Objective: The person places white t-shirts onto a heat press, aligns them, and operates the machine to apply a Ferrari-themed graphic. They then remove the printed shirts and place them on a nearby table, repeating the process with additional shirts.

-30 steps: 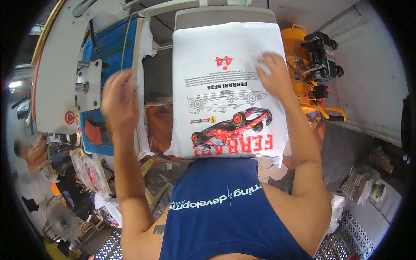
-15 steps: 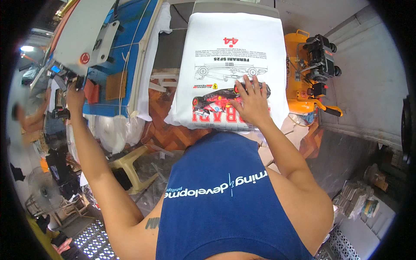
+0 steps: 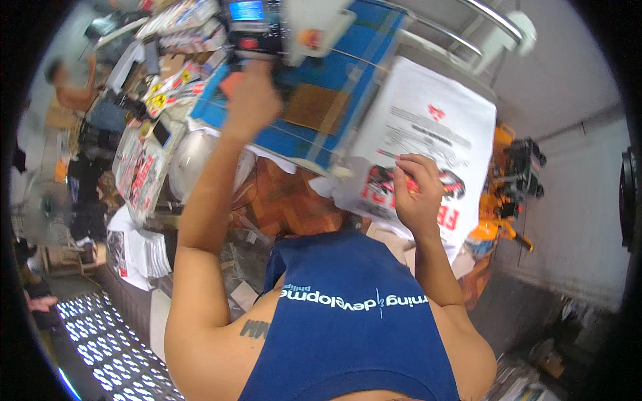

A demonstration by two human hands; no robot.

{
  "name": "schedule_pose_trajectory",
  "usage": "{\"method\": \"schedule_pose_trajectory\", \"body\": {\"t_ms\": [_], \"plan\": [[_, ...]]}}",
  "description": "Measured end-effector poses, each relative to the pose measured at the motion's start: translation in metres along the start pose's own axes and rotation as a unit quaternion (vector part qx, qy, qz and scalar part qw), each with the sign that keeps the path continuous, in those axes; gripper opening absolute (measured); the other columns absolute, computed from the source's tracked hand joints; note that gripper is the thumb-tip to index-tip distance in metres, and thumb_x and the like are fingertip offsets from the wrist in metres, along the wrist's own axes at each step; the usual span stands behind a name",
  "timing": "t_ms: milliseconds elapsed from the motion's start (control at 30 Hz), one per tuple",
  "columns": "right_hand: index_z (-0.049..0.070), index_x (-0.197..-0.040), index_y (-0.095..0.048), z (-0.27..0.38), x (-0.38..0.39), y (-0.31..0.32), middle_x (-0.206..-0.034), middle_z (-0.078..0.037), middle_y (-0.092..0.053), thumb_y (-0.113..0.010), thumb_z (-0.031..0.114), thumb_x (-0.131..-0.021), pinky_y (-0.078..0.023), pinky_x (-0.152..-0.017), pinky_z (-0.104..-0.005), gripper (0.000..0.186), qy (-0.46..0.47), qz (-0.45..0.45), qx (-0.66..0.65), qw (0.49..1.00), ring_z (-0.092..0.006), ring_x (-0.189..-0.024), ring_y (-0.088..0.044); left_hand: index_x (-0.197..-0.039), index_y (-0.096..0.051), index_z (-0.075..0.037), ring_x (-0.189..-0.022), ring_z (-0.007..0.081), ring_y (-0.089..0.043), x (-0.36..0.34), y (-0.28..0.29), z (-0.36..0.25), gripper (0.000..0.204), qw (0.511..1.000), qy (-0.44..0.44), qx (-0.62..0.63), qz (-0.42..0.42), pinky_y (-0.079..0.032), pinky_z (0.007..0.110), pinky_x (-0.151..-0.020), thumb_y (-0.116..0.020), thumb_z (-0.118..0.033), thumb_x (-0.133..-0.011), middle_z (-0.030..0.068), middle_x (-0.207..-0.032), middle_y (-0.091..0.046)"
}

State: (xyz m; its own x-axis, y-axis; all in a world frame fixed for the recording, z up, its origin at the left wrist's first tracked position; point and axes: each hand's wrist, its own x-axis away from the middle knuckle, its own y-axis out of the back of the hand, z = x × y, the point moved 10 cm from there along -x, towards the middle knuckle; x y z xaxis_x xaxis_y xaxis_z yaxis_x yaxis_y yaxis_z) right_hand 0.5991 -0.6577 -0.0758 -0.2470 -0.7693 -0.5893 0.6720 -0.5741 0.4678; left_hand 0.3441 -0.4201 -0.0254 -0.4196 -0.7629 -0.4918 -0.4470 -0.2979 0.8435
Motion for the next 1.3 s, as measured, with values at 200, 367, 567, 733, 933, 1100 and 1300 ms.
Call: {"method": "schedule_pose_trajectory", "body": {"t_ms": [200,367,567,733,933,1100,1300], "plan": [[0.002,-0.116,-0.071,0.137,-0.079,-0.112,-0.121,-0.018,-0.068,-0.078,0.009,-0.087,-0.05,-0.101,-0.0478,0.031,0.207,0.012,0.084,0.975,-0.0387,-0.113,-0.064,-0.125,-0.068,0.001,-0.106,0.0287,-0.069,0.086,0.046,0.124,0.035,0.897,0.119,0.394,-0.159,-0.056,0.038,-0.093,-0.077,-0.006,-0.091,0.0157,-0.118,-0.071],[0.005,-0.123,-0.071,0.101,-0.105,-0.143,-0.118,-0.017,-0.073,-0.073,0.042,-0.094,-0.043,-0.105,-0.0534,0.047,-0.007,-0.055,0.421,0.906,-0.0401,-0.116,-0.064,-0.11,-0.071,0.001,-0.074,0.0134,-0.065,0.259,-0.059,0.429,0.021,0.812,0.441,0.377,-0.068,-0.057,0.031,-0.061,-0.068,-0.018,-0.103,0.007,-0.098,-0.072],[0.004,-0.112,-0.075,0.069,-0.092,-0.09,-0.117,-0.019,-0.073,-0.06,0.052,-0.102,-0.04,-0.108,-0.0517,0.052,-0.079,-0.107,0.472,0.871,-0.0412,-0.113,-0.063,-0.154,-0.045,-0.005,-0.11,0.0411,-0.063,0.448,-0.185,0.638,0.06,0.613,0.723,0.305,0.093,-0.051,0.068,-0.096,-0.061,-0.035,-0.104,0.0168,-0.149,-0.05],[0.002,-0.093,-0.078,0.041,-0.078,-0.036,-0.105,-0.018,-0.076,-0.063,0.05,-0.101,-0.041,-0.104,-0.0473,0.051,-0.133,-0.188,0.456,0.859,-0.0394,-0.109,-0.064,-0.148,-0.057,-0.013,-0.12,0.0388,-0.064,0.424,-0.268,0.614,0.058,0.672,0.536,0.314,0.403,-0.05,0.057,-0.092,-0.059,-0.045,-0.099,0.0142,-0.141,-0.063],[-0.004,-0.114,-0.072,0.043,-0.057,0.037,-0.124,-0.026,-0.068,-0.063,0.045,-0.103,-0.04,-0.106,-0.0524,0.051,-0.052,-0.466,0.385,0.795,-0.0438,-0.119,-0.058,-0.149,-0.052,-0.005,-0.127,0.0395,-0.061,0.385,-0.281,0.547,0.058,0.579,0.543,0.491,0.359,-0.047,0.053,-0.107,-0.055,-0.043,-0.105,0.0172,-0.145,-0.058],[-0.006,-0.138,-0.06,0.011,-0.077,0.062,-0.132,-0.028,-0.067,-0.057,0.054,-0.104,-0.041,-0.112,-0.0533,0.069,-0.084,-0.484,0.332,0.805,-0.0466,-0.129,-0.056,-0.148,-0.052,-0.012,-0.141,0.0415,-0.048,0.303,-0.25,0.554,0.06,0.41,0.588,0.683,0.141,-0.039,0.057,-0.117,-0.055,-0.055,-0.106,0.018,-0.148,-0.055],[0.013,-0.153,-0.053,-0.002,-0.069,0.076,-0.156,-0.015,-0.053,-0.036,0.074,-0.103,-0.025,-0.12,-0.0588,0.08,-0.193,-0.456,0.458,0.738,-0.0452,-0.142,-0.042,-0.136,-0.058,-0.017,-0.13,0.0391,-0.055,0.236,-0.219,0.563,0.048,0.445,0.573,0.679,0.109,-0.042,0.057,-0.112,-0.061,-0.053,-0.104,0.0132,-0.139,-0.059]]}}
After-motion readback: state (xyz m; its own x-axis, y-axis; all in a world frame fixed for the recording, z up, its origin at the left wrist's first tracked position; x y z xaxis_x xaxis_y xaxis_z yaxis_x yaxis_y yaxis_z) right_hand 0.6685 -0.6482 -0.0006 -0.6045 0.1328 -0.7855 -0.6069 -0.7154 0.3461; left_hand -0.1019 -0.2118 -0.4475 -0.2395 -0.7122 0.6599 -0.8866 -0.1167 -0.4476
